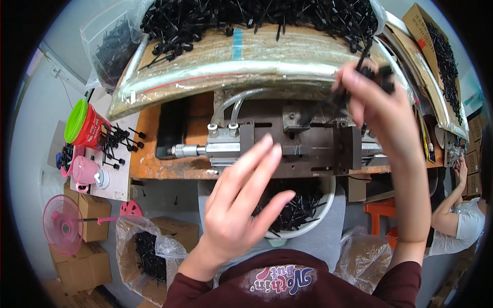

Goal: Manually assembling black plastic components using an industrial jig or fixture.

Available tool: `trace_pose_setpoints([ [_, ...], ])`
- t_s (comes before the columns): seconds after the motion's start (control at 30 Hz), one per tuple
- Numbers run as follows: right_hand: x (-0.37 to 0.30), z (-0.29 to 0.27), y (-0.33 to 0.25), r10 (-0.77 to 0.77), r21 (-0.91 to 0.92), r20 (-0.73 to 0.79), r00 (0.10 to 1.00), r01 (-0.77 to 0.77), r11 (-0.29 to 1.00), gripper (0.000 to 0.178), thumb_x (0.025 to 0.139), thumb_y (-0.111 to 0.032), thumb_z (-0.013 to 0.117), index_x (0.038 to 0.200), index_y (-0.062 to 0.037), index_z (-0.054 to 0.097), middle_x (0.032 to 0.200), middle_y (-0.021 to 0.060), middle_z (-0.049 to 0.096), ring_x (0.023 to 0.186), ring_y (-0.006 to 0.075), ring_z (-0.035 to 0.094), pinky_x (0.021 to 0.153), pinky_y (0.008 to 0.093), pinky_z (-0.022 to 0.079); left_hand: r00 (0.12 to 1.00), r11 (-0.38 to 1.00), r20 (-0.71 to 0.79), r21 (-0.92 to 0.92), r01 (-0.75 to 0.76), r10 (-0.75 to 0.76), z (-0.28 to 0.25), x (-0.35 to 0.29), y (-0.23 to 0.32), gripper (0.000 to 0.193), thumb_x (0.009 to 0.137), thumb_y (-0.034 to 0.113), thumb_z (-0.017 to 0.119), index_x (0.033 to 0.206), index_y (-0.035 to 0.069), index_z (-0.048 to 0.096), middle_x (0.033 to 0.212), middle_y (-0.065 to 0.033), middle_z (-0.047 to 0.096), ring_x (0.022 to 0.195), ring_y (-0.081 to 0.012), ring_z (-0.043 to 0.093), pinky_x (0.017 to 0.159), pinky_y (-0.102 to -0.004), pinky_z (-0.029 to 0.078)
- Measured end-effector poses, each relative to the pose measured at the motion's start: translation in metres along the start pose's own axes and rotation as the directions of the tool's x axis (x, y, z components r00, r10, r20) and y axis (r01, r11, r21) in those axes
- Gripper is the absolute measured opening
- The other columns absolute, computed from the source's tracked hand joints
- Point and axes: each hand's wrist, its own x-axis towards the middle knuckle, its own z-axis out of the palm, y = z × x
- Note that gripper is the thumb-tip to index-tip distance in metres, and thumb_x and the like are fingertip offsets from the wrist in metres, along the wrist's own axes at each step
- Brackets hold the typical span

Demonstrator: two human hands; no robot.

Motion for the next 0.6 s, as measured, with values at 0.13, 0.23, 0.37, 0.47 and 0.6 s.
trace_pose_setpoints([
  [0.13, -0.056, 0.023, 0.02, 0.274, 0.19, 0.114, 0.955, -0.291, 0.938, 0.019, 0.091, -0.015, 0.068, 0.1, 0.0024, 0.066, 0.076, 0.0041, 0.064, 0.053, 0.0073, 0.055, 0.048, 0.0213, 0.043, 0.982, 0.986, 0.105, -0.084, -0.146, 0.154, 0.015, -0.004, -0.003, 0.05, 0.07, -0.002, 0.08, 0.118, -0.005, 0.065, 0.113, -0.0178, 0.067, 0.096, -0.0277, 0.069, 0.077, -0.0319, 0.057],
  [0.23, -0.071, 0.022, 0.031, 0.309, 0.262, 0.044, 0.95, -0.309, 0.914, 0.021, 0.093, -0.014, 0.065, 0.102, 0.0045, 0.065, 0.08, 0.0082, 0.067, 0.053, 0.008, 0.056, 0.049, 0.0205, 0.044, 0.986, 0.988, 0.142, -0.135, -0.072, 0.091, 0.017, -0.013, 0.007, 0.039, 0.067, -0.003, 0.08, 0.105, -0.002, 0.071, 0.097, -0.0141, 0.07, 0.079, -0.0242, 0.069, 0.066, -0.0323, 0.056],
  [0.37, -0.088, 0.015, 0.045, 0.264, 0.227, -0.144, 0.954, -0.228, 0.947, 0.019, 0.095, -0.014, 0.061, 0.102, 0.0036, 0.059, 0.083, 0.0133, 0.068, 0.051, 0.0094, 0.056, 0.047, 0.0205, 0.044, 0.988, 0.983, 0.14, -0.179, -0.031, 0.057, 0.018, -0.022, 0.005, 0.034, 0.067, -0.002, 0.081, 0.1, -0.001, 0.072, 0.097, -0.0135, 0.07, 0.075, -0.0214, 0.068, 0.064, -0.0311, 0.055],
  [0.47, -0.103, 0.014, 0.051, 0.279, 0.257, -0.151, 0.948, -0.235, 0.937, 0.017, 0.096, -0.016, 0.059, 0.097, 0.0011, 0.055, 0.084, 0.0161, 0.068, 0.047, 0.0093, 0.053, 0.044, 0.0215, 0.041, 0.991, 0.985, 0.124, -0.156, 0.076, -0.056, 0.04, -0.026, 0.0, 0.033, 0.067, 0.0, 0.082, 0.098, 0.0, 0.072, 0.099, -0.0131, 0.07, 0.075, -0.0203, 0.068, 0.061, -0.0306, 0.055],
  [0.6, -0.115, 0.02, 0.055, 0.256, 0.281, -0.196, 0.946, -0.196, 0.939, 0.02, 0.096, -0.018, 0.061, 0.093, 0.0012, 0.058, 0.083, 0.0127, 0.067, 0.049, 0.0076, 0.051, 0.043, 0.0197, 0.036, 0.983, 0.984, 0.177, 0.164, -0.075, 0.045, 0.058, -0.025, -0.015, 0.028, 0.068, 0.008, 0.08, 0.094, 0.001, 0.071, 0.115, -0.0124, 0.069, 0.075, -0.019, 0.067, 0.064, -0.0289, 0.053],
])
